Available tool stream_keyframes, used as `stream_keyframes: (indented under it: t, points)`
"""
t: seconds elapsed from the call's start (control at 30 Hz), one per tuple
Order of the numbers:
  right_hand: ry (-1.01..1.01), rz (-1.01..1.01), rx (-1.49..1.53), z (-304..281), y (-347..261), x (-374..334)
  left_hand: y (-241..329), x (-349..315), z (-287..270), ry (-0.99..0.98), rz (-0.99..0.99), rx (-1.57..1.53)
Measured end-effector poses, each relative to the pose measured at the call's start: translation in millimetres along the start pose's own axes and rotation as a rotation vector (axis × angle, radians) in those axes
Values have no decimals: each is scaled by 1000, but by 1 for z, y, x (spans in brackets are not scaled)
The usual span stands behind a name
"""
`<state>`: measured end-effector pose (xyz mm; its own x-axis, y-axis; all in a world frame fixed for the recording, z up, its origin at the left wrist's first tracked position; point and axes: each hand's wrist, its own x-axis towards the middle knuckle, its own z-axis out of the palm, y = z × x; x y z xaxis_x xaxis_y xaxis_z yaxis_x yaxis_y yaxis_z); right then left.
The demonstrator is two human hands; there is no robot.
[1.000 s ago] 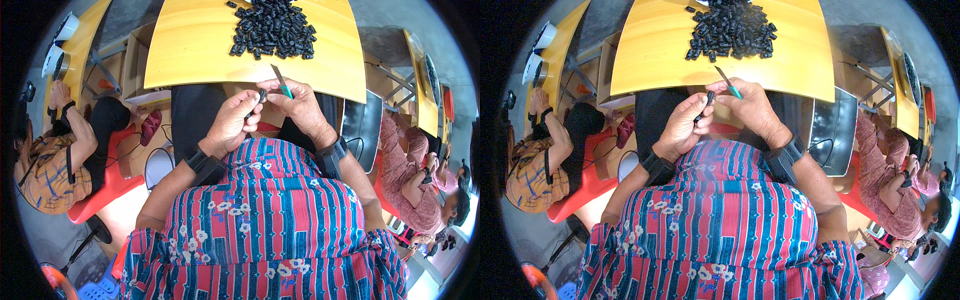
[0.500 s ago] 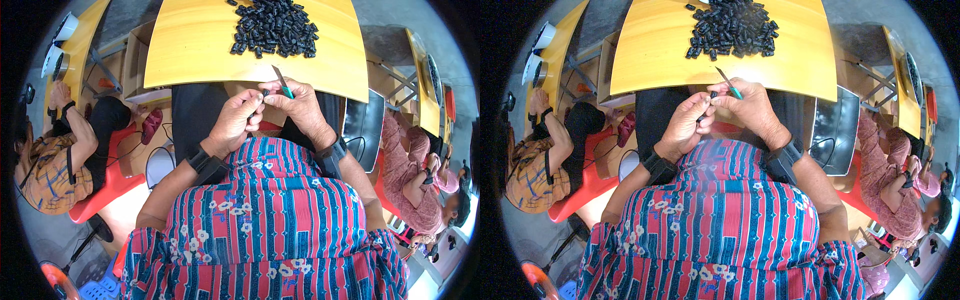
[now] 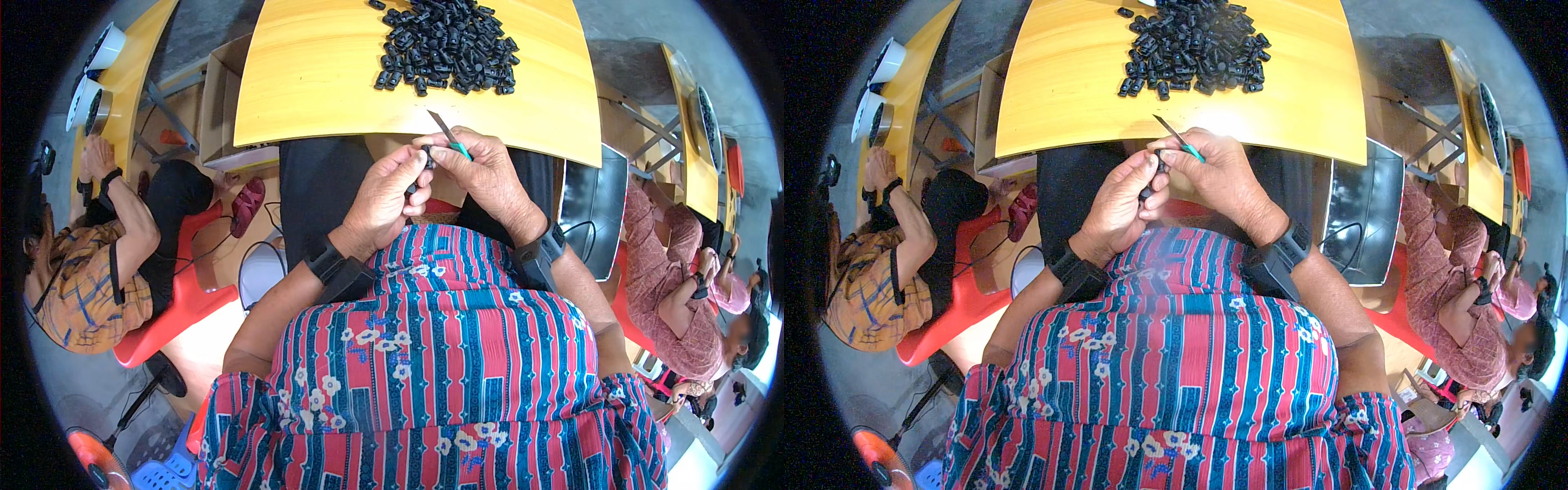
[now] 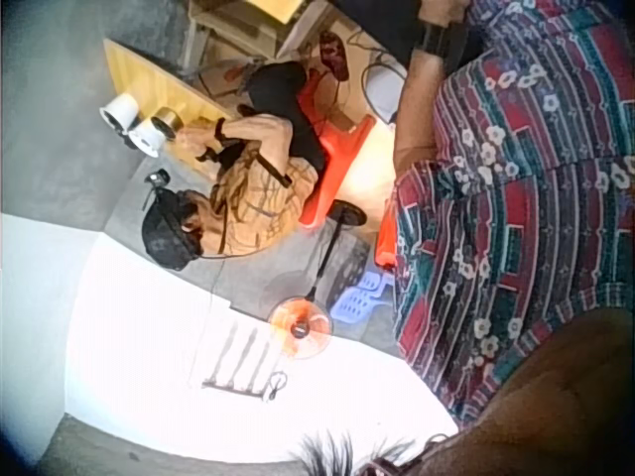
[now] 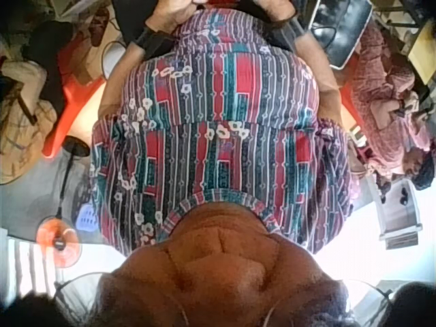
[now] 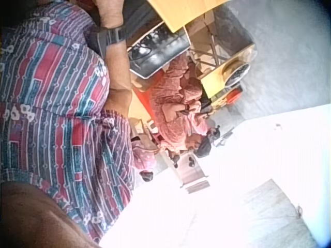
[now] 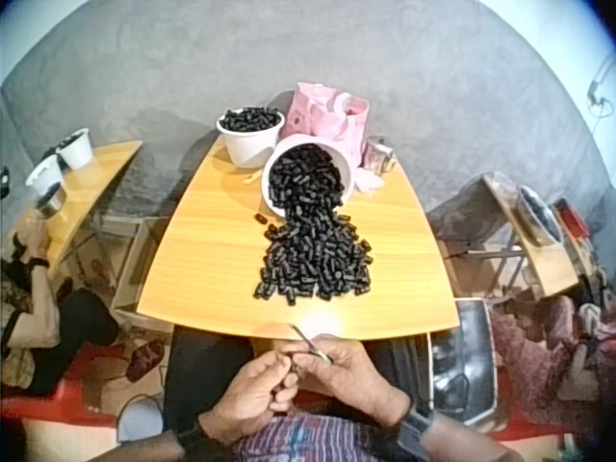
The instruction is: Manually trimming or finishing small black rubber/plastic components using a small blade or tool.
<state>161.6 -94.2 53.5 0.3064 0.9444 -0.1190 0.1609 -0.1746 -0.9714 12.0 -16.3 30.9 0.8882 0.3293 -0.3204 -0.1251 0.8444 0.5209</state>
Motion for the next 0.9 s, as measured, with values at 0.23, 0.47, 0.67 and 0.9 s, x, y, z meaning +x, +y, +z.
stream_keyframes:
  t: [0.23, 0.47, 0.67, 0.9]
  points:
    - [50, 11, -48, 2, -4, -3, -4, 1, -3, -44, 41, -80]
    - [101, -236, -353, -5, -4, -12, -3, 2, -4, -44, 81, -130]
    - [22, -348, -690, 2, -6, -13, -3, 2, -6, -30, 86, -119]
    - [50, -360, -696, 4, -11, -13, -1, 1, -4, -53, 72, -121]
